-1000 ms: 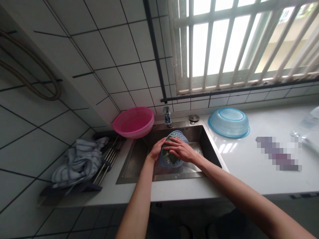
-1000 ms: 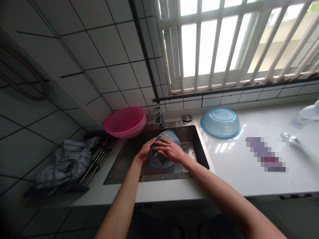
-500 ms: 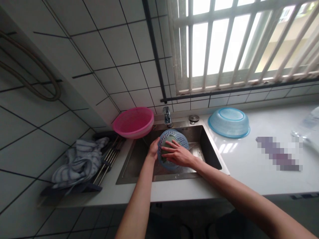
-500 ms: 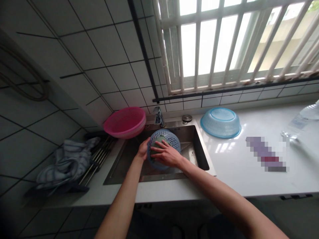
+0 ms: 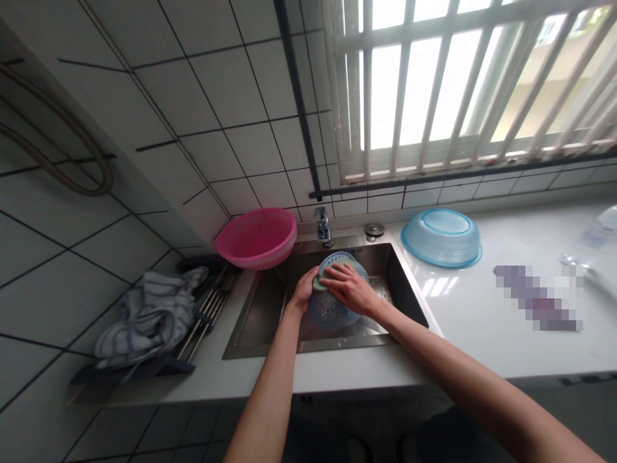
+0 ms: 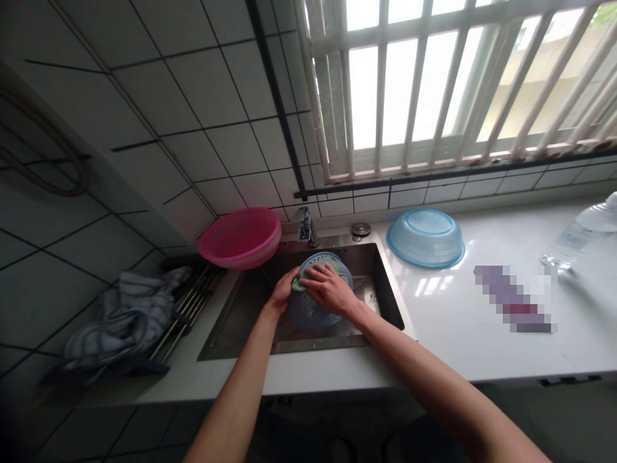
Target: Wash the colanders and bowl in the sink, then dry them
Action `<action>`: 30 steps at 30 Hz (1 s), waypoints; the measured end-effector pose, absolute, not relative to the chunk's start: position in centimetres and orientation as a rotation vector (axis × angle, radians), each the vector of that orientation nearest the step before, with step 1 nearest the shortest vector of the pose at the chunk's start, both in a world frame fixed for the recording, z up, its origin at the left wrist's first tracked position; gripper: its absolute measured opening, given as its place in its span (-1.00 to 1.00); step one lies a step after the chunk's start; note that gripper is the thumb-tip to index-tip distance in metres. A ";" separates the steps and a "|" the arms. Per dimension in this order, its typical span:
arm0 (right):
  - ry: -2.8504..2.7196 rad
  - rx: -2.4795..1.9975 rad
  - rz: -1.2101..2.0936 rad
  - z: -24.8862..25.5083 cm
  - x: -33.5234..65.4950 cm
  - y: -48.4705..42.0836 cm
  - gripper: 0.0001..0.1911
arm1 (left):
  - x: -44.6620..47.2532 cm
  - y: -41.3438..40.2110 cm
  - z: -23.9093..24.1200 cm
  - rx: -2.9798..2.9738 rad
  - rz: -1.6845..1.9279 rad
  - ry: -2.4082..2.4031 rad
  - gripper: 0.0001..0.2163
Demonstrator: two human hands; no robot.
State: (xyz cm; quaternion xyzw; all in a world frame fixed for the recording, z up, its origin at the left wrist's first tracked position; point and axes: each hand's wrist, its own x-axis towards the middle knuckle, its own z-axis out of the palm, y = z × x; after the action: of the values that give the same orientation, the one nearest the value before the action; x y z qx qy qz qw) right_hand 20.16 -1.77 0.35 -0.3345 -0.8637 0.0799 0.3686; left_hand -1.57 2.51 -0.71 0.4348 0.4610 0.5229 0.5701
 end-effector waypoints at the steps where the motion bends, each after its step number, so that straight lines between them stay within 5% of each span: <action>1: -2.266 -0.808 0.190 0.7 19.6 -2.2 -0.57 | -1.5 2.5 -0.9 1.040 1.240 1.116 -0.62; 16: -1.842 -1.273 0.440 -1.7 23.9 1.3 -0.57 | -1.2 0.3 1.6 1.155 0.694 0.844 -0.67; 24: -1.981 -1.168 0.102 0.9 20.5 -1.6 -0.51 | -0.5 1.2 0.4 0.995 0.899 0.951 -0.55; 30: -2.021 -1.089 0.217 -0.1 19.2 -2.0 -0.70 | -0.7 1.4 0.5 1.013 0.992 0.985 -0.58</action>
State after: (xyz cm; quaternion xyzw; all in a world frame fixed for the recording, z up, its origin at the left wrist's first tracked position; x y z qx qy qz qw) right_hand 19.18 -1.99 -0.06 -0.4316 -0.8011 0.0860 0.4056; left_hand -0.73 1.42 0.45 0.4458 0.4335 0.4367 0.6501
